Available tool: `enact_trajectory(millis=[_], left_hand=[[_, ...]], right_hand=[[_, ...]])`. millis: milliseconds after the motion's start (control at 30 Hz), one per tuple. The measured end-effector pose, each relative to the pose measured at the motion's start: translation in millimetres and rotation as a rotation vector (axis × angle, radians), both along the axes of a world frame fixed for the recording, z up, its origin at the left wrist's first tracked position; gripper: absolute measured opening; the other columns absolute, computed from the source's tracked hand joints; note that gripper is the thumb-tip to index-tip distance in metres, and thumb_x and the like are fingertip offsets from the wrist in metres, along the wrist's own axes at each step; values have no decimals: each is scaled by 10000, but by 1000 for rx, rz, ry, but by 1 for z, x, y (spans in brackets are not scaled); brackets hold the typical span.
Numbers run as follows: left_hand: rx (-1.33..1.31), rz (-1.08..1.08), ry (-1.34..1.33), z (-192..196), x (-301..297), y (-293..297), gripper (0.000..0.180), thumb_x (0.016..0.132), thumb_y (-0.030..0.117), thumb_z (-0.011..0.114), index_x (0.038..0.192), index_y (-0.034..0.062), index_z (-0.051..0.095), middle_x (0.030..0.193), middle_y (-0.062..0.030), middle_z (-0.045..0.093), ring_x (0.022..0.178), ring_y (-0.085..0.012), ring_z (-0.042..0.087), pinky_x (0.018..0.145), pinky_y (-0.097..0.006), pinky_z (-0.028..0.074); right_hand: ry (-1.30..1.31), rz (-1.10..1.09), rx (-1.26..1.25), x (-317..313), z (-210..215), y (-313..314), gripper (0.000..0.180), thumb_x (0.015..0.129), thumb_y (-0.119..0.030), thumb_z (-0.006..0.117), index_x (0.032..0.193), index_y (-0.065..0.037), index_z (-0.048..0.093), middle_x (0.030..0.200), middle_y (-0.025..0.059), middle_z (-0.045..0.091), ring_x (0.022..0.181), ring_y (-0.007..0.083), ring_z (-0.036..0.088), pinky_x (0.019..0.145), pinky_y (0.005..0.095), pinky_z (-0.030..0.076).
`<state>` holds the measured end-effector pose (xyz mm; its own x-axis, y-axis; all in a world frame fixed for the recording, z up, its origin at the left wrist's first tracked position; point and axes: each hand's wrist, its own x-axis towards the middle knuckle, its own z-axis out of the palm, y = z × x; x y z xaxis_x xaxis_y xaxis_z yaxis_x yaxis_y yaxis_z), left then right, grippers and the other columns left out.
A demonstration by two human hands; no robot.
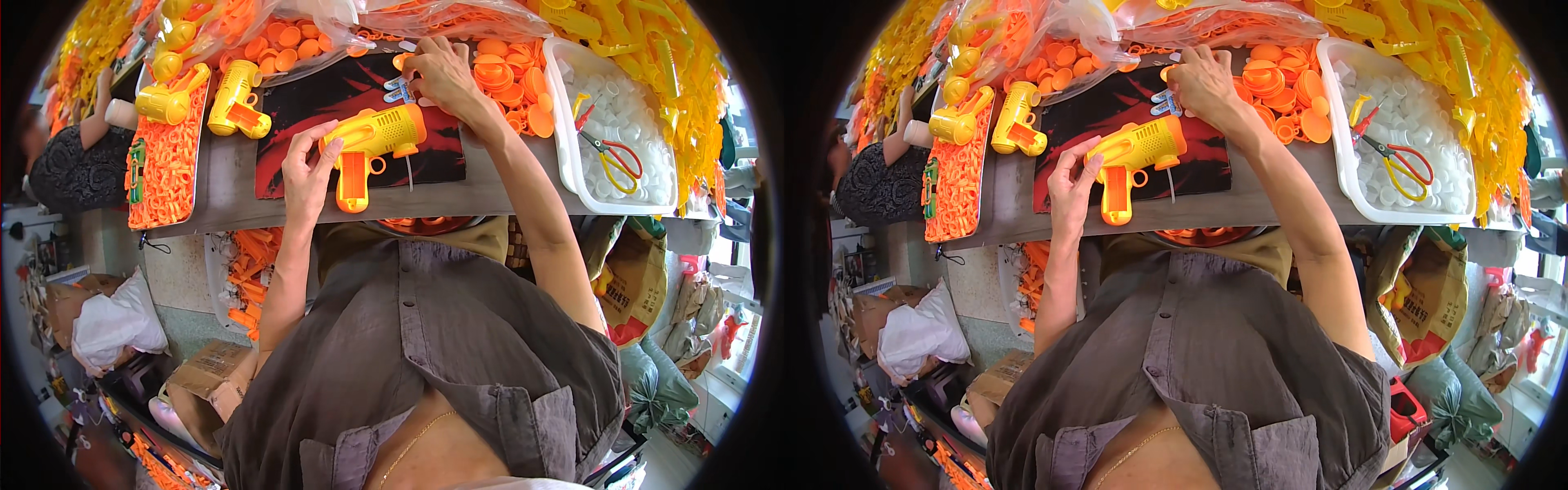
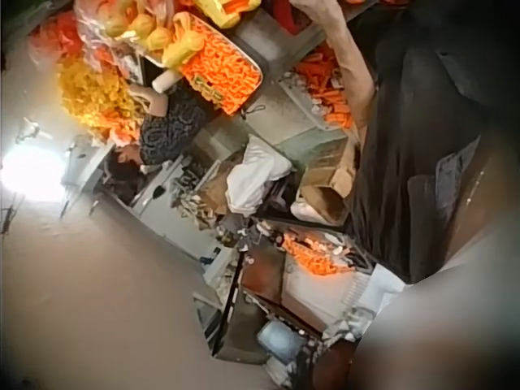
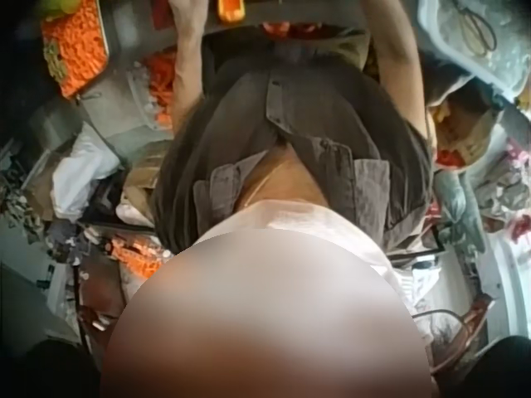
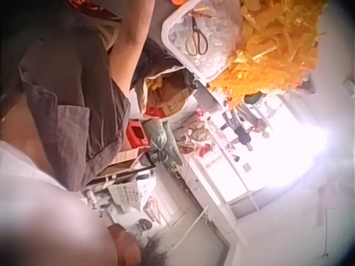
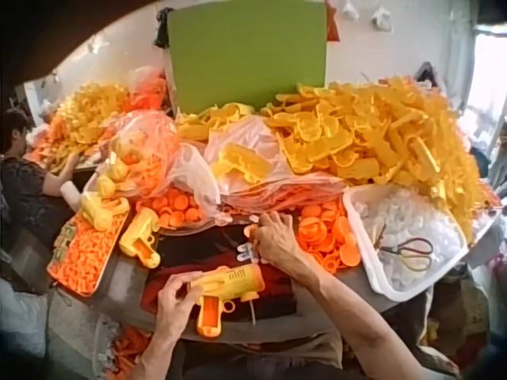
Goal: Assembling and inspecting yellow toy water guns by attaching parts and applying stickers.
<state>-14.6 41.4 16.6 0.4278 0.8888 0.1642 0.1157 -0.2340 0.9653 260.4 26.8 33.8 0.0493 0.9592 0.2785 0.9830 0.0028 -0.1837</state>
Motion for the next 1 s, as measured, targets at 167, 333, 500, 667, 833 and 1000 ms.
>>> enact_trajectory(millis=[167,333,500,667,833,1000], left_hand=[[54,5,17,4,-2,-1,302,899,184,717,1149,22,674,1119,-74,623,1052,-164,592,928,-299,477],[-25,70,-13,7,-2,-7,296,886,152,725,1149,26,676,1083,-72,628,1011,-164,600,906,-282,475],[55,39,-80,-4,26,-3,288,843,108,751,1112,31,683,1079,-93,630,986,-185,618,885,-298,490],[539,17,93,11,23,2,273,802,115,771,1056,55,691,1068,-95,634,966,-230,635,863,-320,509],[598,-113,236,26,22,10,253,771,72,768,999,31,666,1065,-81,643,990,-258,641,841,-357,523],[492,-151,161,24,23,7,246,793,27,749,1024,14,668,1088,-91,664,1011,-220,648,883,-327,514]], right_hand=[[-2,21,20,2,-12,7,226,708,-160,747,933,-157,731,1107,47,545,1156,243,464,947,457,308],[-41,51,35,-1,-13,9,177,720,-157,736,896,-148,717,1073,35,552,1136,240,471,936,455,312],[31,-98,233,10,4,-10,100,781,-211,739,827,-124,725,1018,28,589,1062,231,506,916,430,326],[410,-185,108,8,43,-45,209,819,-269,764,873,-72,722,1055,54,563,1072,222,516,911,373,383],[772,-58,-66,-1,30,-64,311,819,-332,768,829,-32,692,1343,133,480,1258,264,466,1061,396,345],[777,-66,-69,-16,17,-61,334,781,-365,776,825,-43,699,1420,173,448,1312,313,424,1086,426,323]])
